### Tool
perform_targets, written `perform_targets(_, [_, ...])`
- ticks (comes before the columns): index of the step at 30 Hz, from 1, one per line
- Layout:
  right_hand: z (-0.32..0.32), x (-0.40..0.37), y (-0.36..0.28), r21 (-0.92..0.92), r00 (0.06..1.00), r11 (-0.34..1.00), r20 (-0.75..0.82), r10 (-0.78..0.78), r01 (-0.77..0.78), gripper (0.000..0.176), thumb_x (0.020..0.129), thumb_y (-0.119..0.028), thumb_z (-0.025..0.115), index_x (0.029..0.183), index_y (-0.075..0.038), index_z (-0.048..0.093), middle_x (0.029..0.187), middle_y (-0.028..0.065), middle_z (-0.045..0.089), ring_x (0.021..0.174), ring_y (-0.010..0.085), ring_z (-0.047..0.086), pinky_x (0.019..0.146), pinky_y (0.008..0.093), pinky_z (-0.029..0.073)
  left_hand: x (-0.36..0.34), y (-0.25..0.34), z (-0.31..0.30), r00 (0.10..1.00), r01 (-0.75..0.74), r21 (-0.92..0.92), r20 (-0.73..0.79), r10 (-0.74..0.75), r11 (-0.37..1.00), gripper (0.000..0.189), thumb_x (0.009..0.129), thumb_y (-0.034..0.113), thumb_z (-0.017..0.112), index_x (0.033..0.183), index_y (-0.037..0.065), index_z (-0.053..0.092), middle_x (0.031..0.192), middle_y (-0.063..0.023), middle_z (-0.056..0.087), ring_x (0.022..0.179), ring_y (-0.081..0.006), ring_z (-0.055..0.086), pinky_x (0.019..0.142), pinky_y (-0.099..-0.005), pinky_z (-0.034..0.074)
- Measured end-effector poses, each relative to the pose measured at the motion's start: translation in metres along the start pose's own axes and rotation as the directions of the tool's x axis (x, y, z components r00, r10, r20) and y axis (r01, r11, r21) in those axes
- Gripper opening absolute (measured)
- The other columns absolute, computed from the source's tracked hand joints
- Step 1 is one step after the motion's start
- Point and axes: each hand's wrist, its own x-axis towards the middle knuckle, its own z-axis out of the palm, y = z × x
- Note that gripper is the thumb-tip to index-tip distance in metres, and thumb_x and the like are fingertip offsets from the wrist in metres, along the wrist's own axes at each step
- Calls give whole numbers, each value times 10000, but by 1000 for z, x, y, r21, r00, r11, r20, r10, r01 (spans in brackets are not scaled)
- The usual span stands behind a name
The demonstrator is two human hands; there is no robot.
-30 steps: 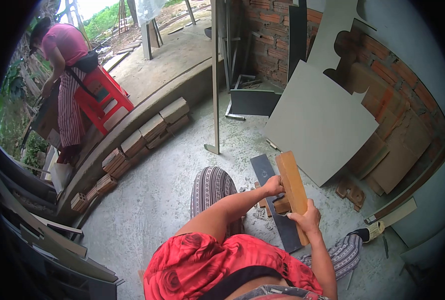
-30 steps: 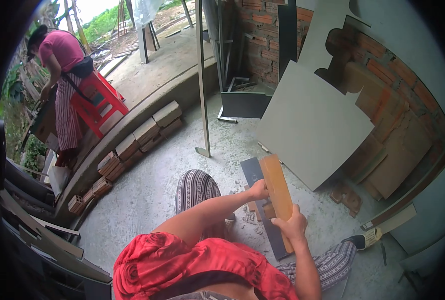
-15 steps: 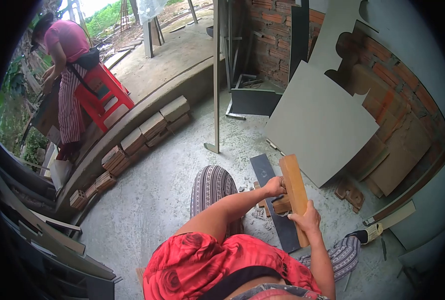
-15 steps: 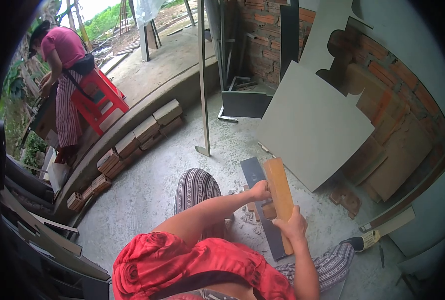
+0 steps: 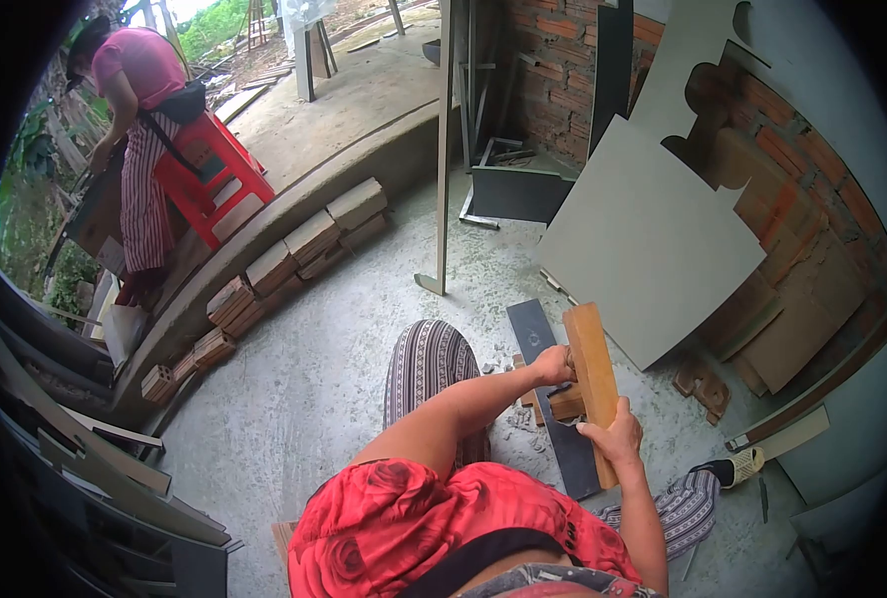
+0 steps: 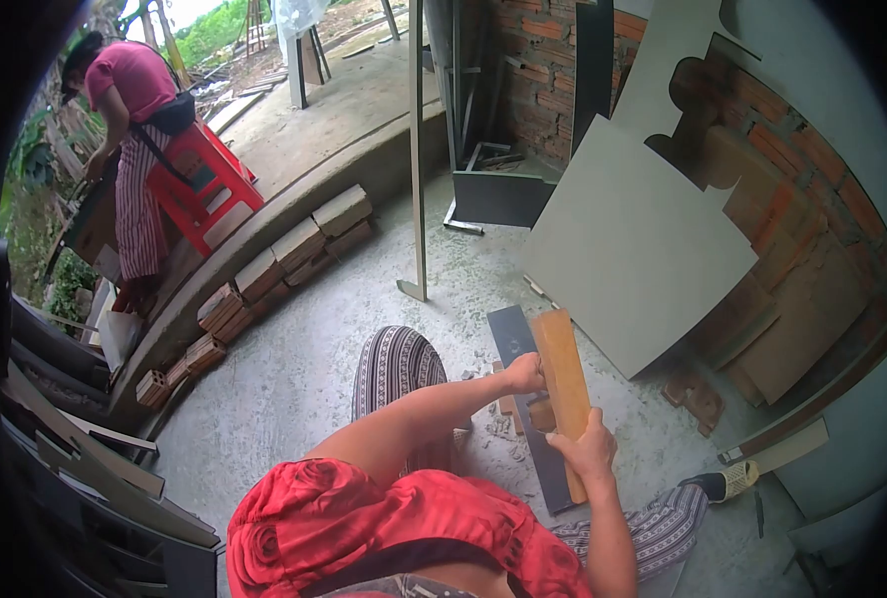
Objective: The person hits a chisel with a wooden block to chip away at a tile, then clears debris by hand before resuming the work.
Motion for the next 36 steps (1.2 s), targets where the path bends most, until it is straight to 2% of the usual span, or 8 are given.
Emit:
perform_targets(8, [3, -2, -1, 7, 1000, 1000, -2, 1, -1, 657, 571, -399, 766, 978, -13, 423, 841, 242, 622, 818, 418, 608, 744, 462, 469, -4, 6, -3, 1000, 24, -17, 3, -24, 1000, 348, 592, 245, 764, 878, 79, 653, 821, -156, 661, 770, -306, 629, 708, -359, 485])
perform_targets(11, [3, -1, -2, -2, 1000, 1000, -5, 6, -6, 657, 571, -400, 768, 973, -13, 421, 841, 240, 621, 819, 418, 607, 743, 461, 469, -1, 4, -1, 1000, -12, 64, -25, 14, 998, 355, 597, 266, 761, 878, 77, 654, 819, -166, 658, 778, -314, 629, 709, -367, 485])
perform_targets(16, [3, -2, -1, 17, 1000, 1000, 6, 20, -20, 684, 549, -403, 788, 975, -14, 419, 849, 263, 611, 826, 435, 592, 746, 475, 463, -3, 7, -5, 998, 48, 22, 43, -49, 999, 377, 605, 302, 754, 887, 74, 654, 846, -182, 654, 829, -339, 623, 730, -393, 483])
perform_targets(21, [4, -1, 0, -26, 1000, 1000, 0, -3, 3, 704, 548, -409, 791, 992, -15, 414, 854, 260, 610, 833, 432, 594, 756, 477, 460, 4, -9, 1, 999, -23, 55, -33, 25, 998, 380, 599, 299, 756, 875, 58, 654, 853, -185, 654, 832, -340, 624, 737, -389, 481])
perform_targets(23, [4, -1, -3, -42, 1000, 999, 4, 9, -9, 706, 549, -410, 791, 997, -15, 414, 856, 259, 611, 836, 432, 594, 758, 478, 459, 6, -13, 2, 999, 1, 21, 50, -2, 1000, 382, 597, 293, 757, 879, 55, 658, 844, -188, 654, 820, -337, 628, 730, -387, 483])
perform_targets(27, [3, -2, -3, -66, 1000, 998, 1, 1, -1, 710, 554, -410, 790, 1012, -18, 414, 862, 258, 612, 840, 434, 593, 762, 482, 457, 8, -20, 4, 998, 34, 17, 52, -35, 999, 377, 597, 285, 758, 881, 57, 663, 833, -190, 654, 803, -333, 632, 717, -384, 486])
perform_targets(32, [4, -5, -4, -94, 1000, 995, 9, -29, 30, 689, 574, -420, 774, 994, -11, 413, 839, 244, 621, 812, 420, 608, 735, 466, 471, 2, -18, 2, 998, -59, -1, 2, 59, 998, 376, 596, 277, 755, 889, 59, 663, 834, -191, 654, 800, -337, 632, 713, -384, 488])
perform_targets(36, [6, -4, -2, -89, 1000, 996, 23, -7, 9, 681, 579, -404, 776, 993, -12, 404, 845, 247, 620, 815, 421, 607, 738, 463, 472, 1, -12, -1, 999, -49, -2, 9, 49, 999, 386, 595, 278, 754, 897, 57, 658, 849, -192, 653, 808, -340, 629, 718, -386, 488])
